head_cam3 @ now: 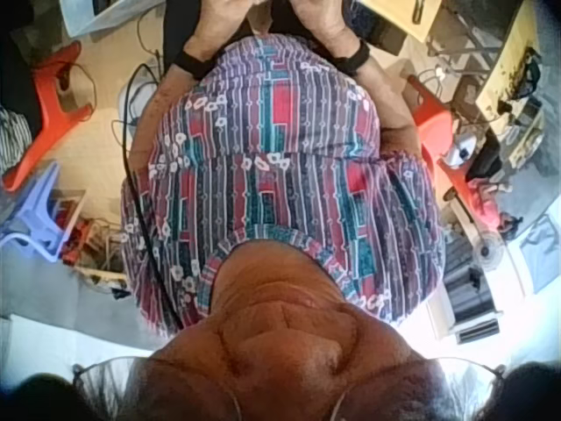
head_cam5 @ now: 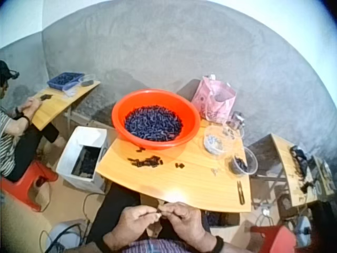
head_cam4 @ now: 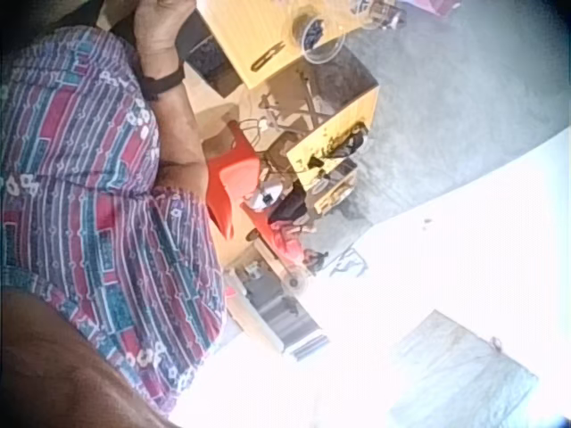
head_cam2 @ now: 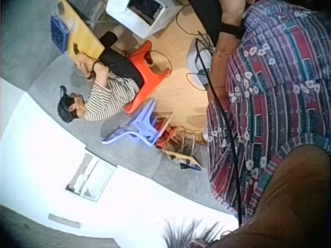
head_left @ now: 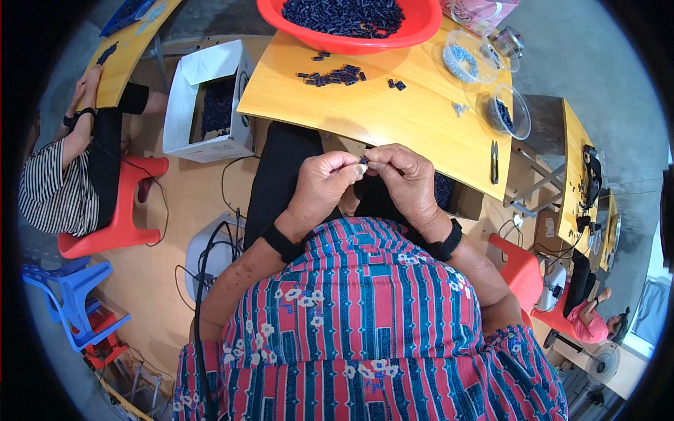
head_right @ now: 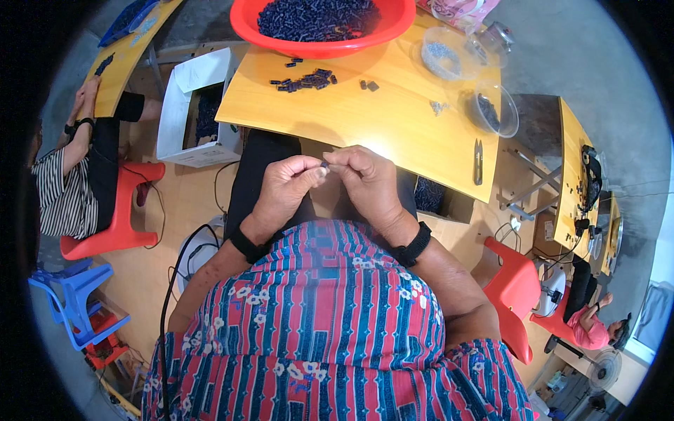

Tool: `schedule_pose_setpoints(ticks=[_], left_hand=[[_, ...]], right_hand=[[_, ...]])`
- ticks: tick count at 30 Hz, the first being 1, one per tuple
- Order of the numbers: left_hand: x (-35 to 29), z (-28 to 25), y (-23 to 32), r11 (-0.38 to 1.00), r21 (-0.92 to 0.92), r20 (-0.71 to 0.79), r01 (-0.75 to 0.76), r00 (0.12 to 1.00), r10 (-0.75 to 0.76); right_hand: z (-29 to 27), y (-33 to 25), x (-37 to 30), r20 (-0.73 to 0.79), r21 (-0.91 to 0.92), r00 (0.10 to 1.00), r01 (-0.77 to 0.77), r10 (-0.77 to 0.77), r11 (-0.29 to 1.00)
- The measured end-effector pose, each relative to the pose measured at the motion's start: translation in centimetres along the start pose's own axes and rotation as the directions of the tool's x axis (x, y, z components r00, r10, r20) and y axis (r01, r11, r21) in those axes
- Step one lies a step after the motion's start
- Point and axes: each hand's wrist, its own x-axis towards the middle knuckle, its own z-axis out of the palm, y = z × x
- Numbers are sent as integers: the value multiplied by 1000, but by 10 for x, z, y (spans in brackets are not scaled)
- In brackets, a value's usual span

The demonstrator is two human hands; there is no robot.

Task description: Assembling small black plastic components by hand at a workbench in a production facility.

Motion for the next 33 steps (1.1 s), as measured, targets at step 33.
schedule_pose_setpoints(ticks=[33], left_hand=[[97, 5, -11, 601, 681, 122, -417, 875, 469]], right_hand=[[-32, 43, 54, -53, -8, 984, -174, 173, 985]])
